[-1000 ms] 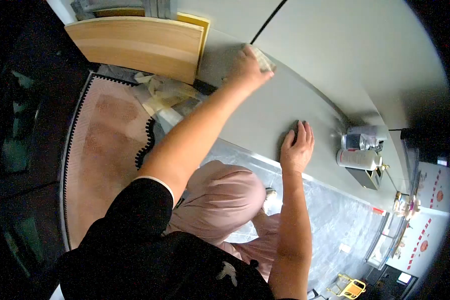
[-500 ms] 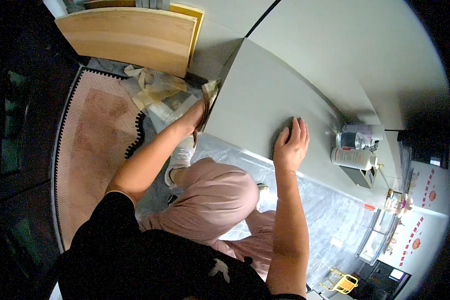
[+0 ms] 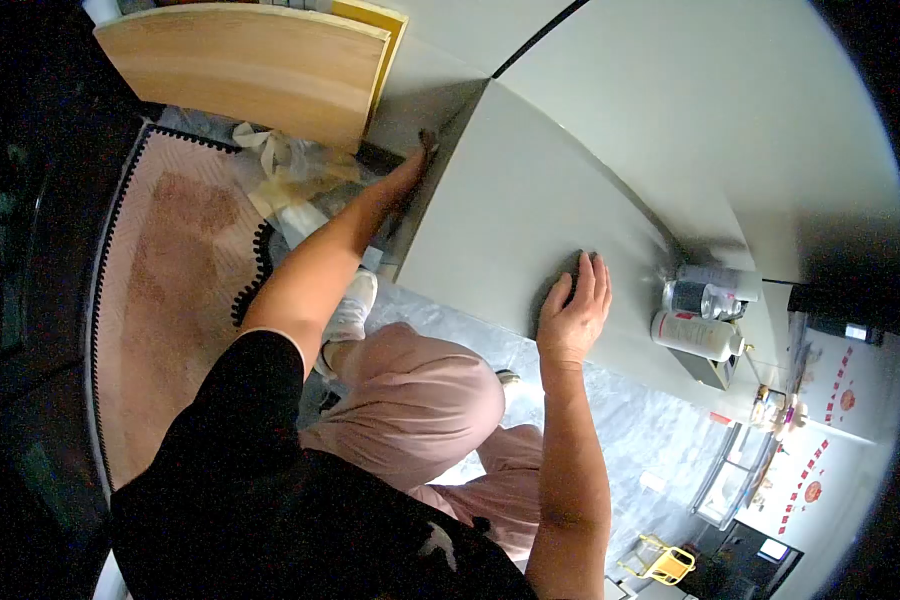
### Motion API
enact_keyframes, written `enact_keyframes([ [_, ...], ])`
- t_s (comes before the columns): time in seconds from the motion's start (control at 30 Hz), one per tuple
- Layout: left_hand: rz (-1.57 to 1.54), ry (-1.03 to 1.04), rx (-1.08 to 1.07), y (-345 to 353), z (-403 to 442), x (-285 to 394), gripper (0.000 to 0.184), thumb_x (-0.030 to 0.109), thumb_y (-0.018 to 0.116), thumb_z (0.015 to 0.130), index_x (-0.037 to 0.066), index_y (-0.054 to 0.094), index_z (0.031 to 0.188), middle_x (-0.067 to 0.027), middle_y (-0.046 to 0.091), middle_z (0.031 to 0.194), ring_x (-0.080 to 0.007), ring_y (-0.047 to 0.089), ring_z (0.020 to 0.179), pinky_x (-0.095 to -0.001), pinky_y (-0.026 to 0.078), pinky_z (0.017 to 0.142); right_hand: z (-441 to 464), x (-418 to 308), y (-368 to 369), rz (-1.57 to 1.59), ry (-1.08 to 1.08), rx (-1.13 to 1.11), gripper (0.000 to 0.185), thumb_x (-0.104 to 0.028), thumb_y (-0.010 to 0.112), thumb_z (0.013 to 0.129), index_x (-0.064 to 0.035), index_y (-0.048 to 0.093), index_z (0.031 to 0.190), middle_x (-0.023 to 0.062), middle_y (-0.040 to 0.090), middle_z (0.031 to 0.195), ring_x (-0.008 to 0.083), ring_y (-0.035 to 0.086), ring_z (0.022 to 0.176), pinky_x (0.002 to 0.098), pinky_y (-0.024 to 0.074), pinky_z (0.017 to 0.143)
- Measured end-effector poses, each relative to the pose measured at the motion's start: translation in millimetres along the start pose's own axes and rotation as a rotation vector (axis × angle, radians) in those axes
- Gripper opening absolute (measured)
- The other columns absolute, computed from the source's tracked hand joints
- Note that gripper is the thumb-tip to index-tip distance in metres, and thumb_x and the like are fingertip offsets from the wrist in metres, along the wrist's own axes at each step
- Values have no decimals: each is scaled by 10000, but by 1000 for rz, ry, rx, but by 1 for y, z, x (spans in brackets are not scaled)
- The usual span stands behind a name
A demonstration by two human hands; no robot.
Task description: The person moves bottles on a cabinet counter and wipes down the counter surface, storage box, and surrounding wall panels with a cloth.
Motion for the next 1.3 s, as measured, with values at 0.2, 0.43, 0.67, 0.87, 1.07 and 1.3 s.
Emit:
enact_keyframes([
  [0.2, -55, 11, -117, 15, -12, 4, 994, 871, 178, 769, 174, 331, 1460, -166, 404, 1428, -331, 451, 1219, -523, 324, 1007, -1, 1, -3, -1, 26, -25, 325, -136, 516, 898, 13, 580, 1180, 215, 545, 1262, 391, 484, 1193, 464, 384, 1018],
  [0.43, 71, -141, -37, 33, -76, 75, 829, 733, 192, 875, 197, 226, 1506, -165, 311, 1494, -378, 312, 1340, -585, 244, 1046, 0, 1, 0, -31, 28, -67, 355, -170, 473, 927, -23, 557, 1239, 190, 508, 1321, 358, 469, 1213, 433, 366, 1038],
  [0.67, -20, -17, -33, 37, -44, 66, 707, 608, 255, 922, 129, 395, 1422, -179, 432, 1395, -308, 427, 1243, -465, 345, 1014, 1, -2, -1, -11, 28, -37, 342, -141, 504, 899, 7, 573, 1198, 220, 532, 1281, 388, 480, 1202, 462, 377, 1029],
  [0.87, 177, 774, -133, 60, -7, 120, 502, 446, 284, 1004, 38, 514, 1184, -71, 546, 1091, -148, 486, 1051, -305, 425, 897, 2, 0, 0, -28, 14, -45, 342, -167, 481, 927, -17, 570, 1222, 186, 521, 1309, 358, 475, 1209, 428, 382, 1025],
  [1.07, 9, 758, -74, 63, -43, 137, 507, 332, 359, 937, -42, 465, 1263, -244, 526, 1251, -334, 486, 1188, -386, 368, 1018, -1, 0, 1, -57, 2, -49, 345, -166, 474, 932, -18, 562, 1231, 181, 517, 1312, 352, 473, 1210, 428, 375, 1031],
  [1.3, 185, 828, -97, 56, -89, 97, 532, 367, 336, 951, -56, 389, 1268, -293, 337, 1386, -393, 310, 1311, -439, 241, 1100, 1, 1, 1, -53, 10, -36, 342, -165, 471, 931, -35, 564, 1233, 174, 514, 1318, 346, 467, 1221, 423, 375, 1035],
])
Point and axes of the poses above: each hand's wrist, its own z-axis towards the middle knuckle, its own y-axis out of the palm, x = y × z, the point moved 6 cm from there along z, towards the middle knuckle
